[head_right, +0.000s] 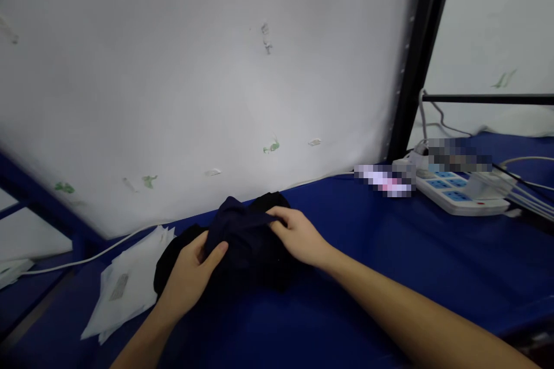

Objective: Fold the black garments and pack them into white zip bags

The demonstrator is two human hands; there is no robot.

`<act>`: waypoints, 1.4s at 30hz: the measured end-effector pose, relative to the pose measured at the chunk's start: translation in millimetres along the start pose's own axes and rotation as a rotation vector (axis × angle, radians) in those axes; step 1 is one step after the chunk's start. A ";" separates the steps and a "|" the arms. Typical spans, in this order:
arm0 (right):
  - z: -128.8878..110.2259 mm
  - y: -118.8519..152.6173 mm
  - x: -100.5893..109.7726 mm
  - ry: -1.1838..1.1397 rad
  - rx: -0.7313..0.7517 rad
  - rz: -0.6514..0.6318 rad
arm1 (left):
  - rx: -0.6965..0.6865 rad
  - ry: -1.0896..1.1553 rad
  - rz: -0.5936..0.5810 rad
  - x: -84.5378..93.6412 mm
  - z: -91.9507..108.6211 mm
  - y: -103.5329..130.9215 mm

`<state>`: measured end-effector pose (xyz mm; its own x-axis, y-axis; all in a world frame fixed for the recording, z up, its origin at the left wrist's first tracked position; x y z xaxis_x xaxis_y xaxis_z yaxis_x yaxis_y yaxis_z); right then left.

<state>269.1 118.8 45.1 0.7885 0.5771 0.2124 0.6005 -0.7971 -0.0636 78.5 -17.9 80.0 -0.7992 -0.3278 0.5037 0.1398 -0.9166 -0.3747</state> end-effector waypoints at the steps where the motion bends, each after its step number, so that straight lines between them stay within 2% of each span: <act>1: -0.1 -2.3 5.5 -0.017 0.013 0.073 | 0.006 -0.023 0.025 4.4 -4.1 0.7; 4: -2.7 -6.3 22.0 -0.059 0.035 0.271 | -0.051 -0.189 0.156 15.5 -13.3 2.4; 6: -5.4 -6.2 28.8 -0.054 0.042 0.322 | -0.163 -0.382 0.211 17.2 -13.9 4.3; 7: -6.8 -5.5 29.9 -0.042 0.049 0.320 | -0.229 -0.465 0.200 15.7 -12.5 5.8; 10: -10.5 -1.2 24.8 0.018 0.087 0.261 | -0.367 -0.558 0.024 1.7 -3.5 12.4; 13: -12.9 4.5 12.5 0.051 0.123 0.163 | -0.382 -0.570 -0.143 -19.6 7.2 19.4; 16: -14.7 9.8 1.9 0.032 0.200 0.055 | -0.314 -0.584 -0.185 -36.6 11.7 22.3; 19: -15.3 12.4 -1.8 -0.015 0.324 -0.016 | -0.255 -0.604 -0.184 -38.6 8.0 20.9; 20: -14.9 12.1 -1.0 -0.016 0.351 -0.006 | -0.238 -0.600 -0.168 -35.6 5.9 19.8; 22: -13.0 9.2 3.8 0.040 0.377 0.091 | -0.196 -0.558 -0.095 -25.7 2.4 17.3; 26: -7.3 -1.7 22.4 0.273 0.401 0.393 | -0.157 -0.467 0.225 -0.7 4.6 10.8; 28: -6.0 -6.7 32.5 0.348 0.367 0.466 | -0.193 -0.465 0.384 10.3 11.7 6.5; 30: -7.0 -9.6 40.9 0.316 0.269 0.472 | -0.237 -0.489 0.462 19.5 23.7 0.7; 32: -9.9 -10.1 45.8 0.123 0.144 0.347 | -0.282 -0.538 0.482 27.3 41.0 -7.5; 34: -13.4 -8.5 46.8 -0.175 0.062 0.113 | -0.349 -0.592 0.496 33.7 63.0 -19.0; 37: -15.7 -4.1 43.5 -0.485 0.057 -0.225 | -0.498 -0.670 0.482 40.3 101.2 -43.3; 40: -11.0 -0.4 36.0 -0.469 0.100 -0.410 | -0.637 -0.751 0.457 43.3 139.3 -70.5; 42: -8.3 2.4 29.4 -0.400 0.150 -0.468 | -0.709 -0.804 0.438 42.6 160.8 -85.2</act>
<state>292.7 132.4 59.2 0.4089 0.9036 -0.1277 0.8831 -0.4271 -0.1942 126.5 9.5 258.5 -0.1251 -0.8699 0.4770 -0.2500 -0.4377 -0.8637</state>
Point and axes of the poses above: each hand's wrist, its own y-axis away from the middle knuckle, its own x-axis out of the back of the hand, z = x × y, the point moved 1 cm from there along -y, towards the middle knuckle, and after that the axes turned 14 degrees about -x, right-handed, at the moved point
